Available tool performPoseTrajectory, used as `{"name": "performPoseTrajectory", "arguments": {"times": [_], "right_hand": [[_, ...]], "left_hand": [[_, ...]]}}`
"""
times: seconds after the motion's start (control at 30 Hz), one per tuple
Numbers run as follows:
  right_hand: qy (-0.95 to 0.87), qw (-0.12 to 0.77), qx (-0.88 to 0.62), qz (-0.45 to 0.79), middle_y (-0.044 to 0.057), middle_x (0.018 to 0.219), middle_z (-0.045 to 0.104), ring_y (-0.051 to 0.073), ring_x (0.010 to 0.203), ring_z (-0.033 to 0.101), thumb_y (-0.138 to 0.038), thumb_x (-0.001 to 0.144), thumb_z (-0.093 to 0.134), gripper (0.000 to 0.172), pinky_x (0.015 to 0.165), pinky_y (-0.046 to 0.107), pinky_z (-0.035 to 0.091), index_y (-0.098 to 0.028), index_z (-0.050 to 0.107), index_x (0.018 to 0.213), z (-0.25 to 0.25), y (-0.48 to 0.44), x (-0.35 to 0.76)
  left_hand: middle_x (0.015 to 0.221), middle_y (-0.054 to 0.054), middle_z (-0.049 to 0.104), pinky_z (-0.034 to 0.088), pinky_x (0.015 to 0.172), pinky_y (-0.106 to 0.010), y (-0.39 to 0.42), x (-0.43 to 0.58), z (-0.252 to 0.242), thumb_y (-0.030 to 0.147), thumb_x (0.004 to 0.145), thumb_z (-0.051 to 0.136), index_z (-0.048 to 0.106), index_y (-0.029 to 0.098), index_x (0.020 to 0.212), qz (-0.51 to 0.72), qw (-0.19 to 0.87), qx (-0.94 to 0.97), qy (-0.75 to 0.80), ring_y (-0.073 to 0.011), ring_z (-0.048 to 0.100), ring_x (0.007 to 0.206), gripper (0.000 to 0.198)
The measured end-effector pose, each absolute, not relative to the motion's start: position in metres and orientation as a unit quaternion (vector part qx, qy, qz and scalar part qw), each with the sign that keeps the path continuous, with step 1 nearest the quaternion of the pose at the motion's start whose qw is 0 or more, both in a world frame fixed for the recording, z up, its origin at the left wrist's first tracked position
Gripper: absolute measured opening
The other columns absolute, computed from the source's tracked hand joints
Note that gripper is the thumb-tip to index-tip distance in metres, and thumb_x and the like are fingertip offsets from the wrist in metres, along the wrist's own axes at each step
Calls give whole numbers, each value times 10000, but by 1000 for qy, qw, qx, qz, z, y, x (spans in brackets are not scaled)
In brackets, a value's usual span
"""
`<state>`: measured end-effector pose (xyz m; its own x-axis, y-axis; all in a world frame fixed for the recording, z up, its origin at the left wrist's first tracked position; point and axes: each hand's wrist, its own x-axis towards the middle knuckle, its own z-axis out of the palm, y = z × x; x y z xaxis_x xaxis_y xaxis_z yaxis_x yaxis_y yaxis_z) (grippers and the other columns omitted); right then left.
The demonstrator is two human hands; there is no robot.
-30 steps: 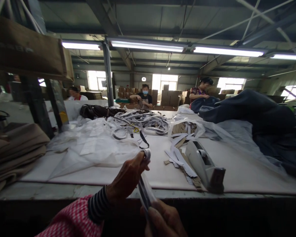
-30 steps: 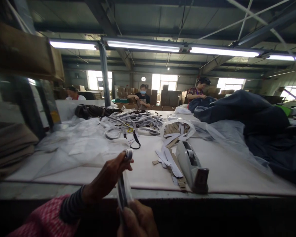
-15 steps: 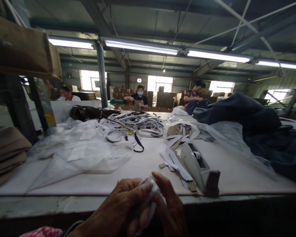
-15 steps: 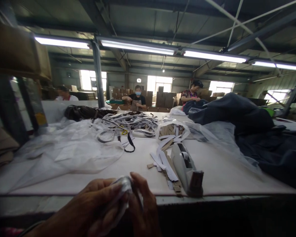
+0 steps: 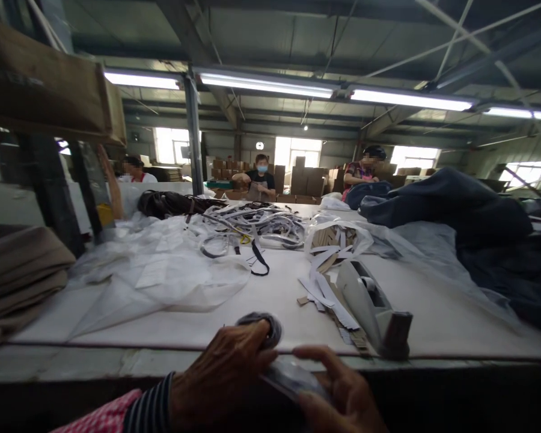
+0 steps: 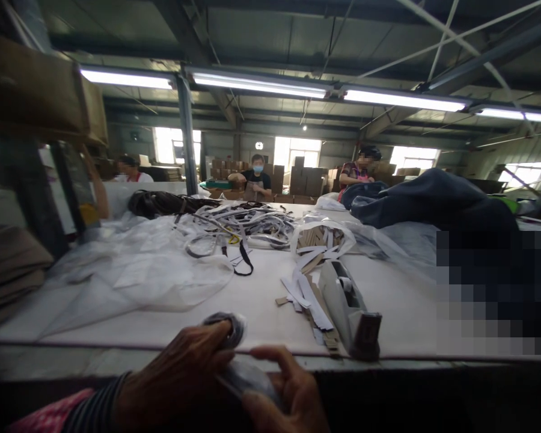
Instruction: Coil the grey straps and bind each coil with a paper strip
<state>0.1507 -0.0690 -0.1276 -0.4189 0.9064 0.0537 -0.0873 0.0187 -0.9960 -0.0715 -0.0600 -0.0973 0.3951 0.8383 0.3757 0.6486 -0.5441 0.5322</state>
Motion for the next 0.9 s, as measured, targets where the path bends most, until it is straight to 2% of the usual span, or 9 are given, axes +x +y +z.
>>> {"name": "performPoseTrajectory", "arguments": {"times": [0.1, 0.17, 0.27, 0.33, 0.4, 0.5, 0.6, 0.77, 0.9], "right_hand": [[-621, 411, -376, 551, -77, 620, 503, 105, 546, 455, -487, 742, 848, 626, 528, 220, 327, -195, 609, 1241, -99, -48, 167], [-668, 433, -383, 468, -68, 631, 514, 121, 571, 486, -450, 764, 838, 483, 543, 232, 379, -202, 670, 1142, -91, -35, 165], [-707, 500, -380, 327, 39, 951, 691, 202, 851, 637, -468, 919, 677, 354, 785, 322, 522, -247, 689, 1196, -107, -30, 145], [-693, 525, -379, 316, 76, 1200, 684, 250, 1051, 646, -507, 1005, 527, 381, 945, 391, 521, -293, 651, 1294, -129, -42, 127], [-664, 538, -393, 340, 97, 1213, 687, 293, 1098, 643, -580, 998, 505, 424, 970, 423, 528, -293, 670, 1264, -151, -58, 109], [-618, 537, -417, 395, 94, 914, 709, 266, 837, 678, -611, 968, 560, 440, 788, 385, 577, -251, 694, 1182, -167, -75, 89], [-595, 518, -383, 480, 0, 618, 582, 153, 497, 539, -624, 1005, 478, 490, 512, 284, 496, -200, 674, 1155, -161, -73, 83], [-495, 452, -251, 698, -50, 580, 565, 68, 361, 425, -652, 903, 640, 507, 344, 172, 316, -174, 597, 1067, -150, -60, 94], [-435, 431, -239, 753, -46, 604, 598, 52, 353, 431, -660, 853, 700, 556, 327, 144, 321, -174, 593, 1101, -151, -61, 99]], "left_hand": [[904, -64, 680, 487, 789, -318, -87, -76, -93, 598, 930, 568, 639, 216, 929, 267, 286, 800, 454, -232, 604, 822, 388], [847, -43, 667, 478, 666, -266, -96, -72, -83, 609, 948, 543, 637, 210, 922, 263, 414, 738, 463, -193, 592, 736, 411], [634, 0, 574, 361, 488, -224, -94, -59, -65, 594, 1007, 438, 594, 182, 800, 303, 543, 646, 442, -121, 472, 514, 487], [544, 6, 522, 319, 474, -222, -86, -50, -52, 571, 1013, 443, 569, 164, 698, 366, 593, 592, 406, -97, 407, 459, 530], [512, 1, 515, 339, 487, -222, -76, -43, -37, 538, 1004, 485, 611, 143, 696, 429, 619, 537, 380, -97, 418, 453, 517], [554, -5, 559, 375, 467, -215, -62, -35, -18, 506, 962, 561, 693, 112, 872, 506, 623, 469, 368, -107, 458, 453, 425], [704, -44, 648, 413, 477, -203, -47, -30, -10, 480, 942, 593, 689, 98, 973, 554, 616, 443, 343, -109, 526, 514, 395], [949, -78, 716, 525, 703, -245, -30, -30, -20, 413, 989, 571, 659, 136, 1007, 587, 501, 550, 318, -149, 669, 749, 291], [899, -58, 716, 501, 748, -288, -20, -35, -38, 359, 1026, 534, 604, 178, 972, 524, 302, 710, 362, -191, 687, 811, 201]]}}
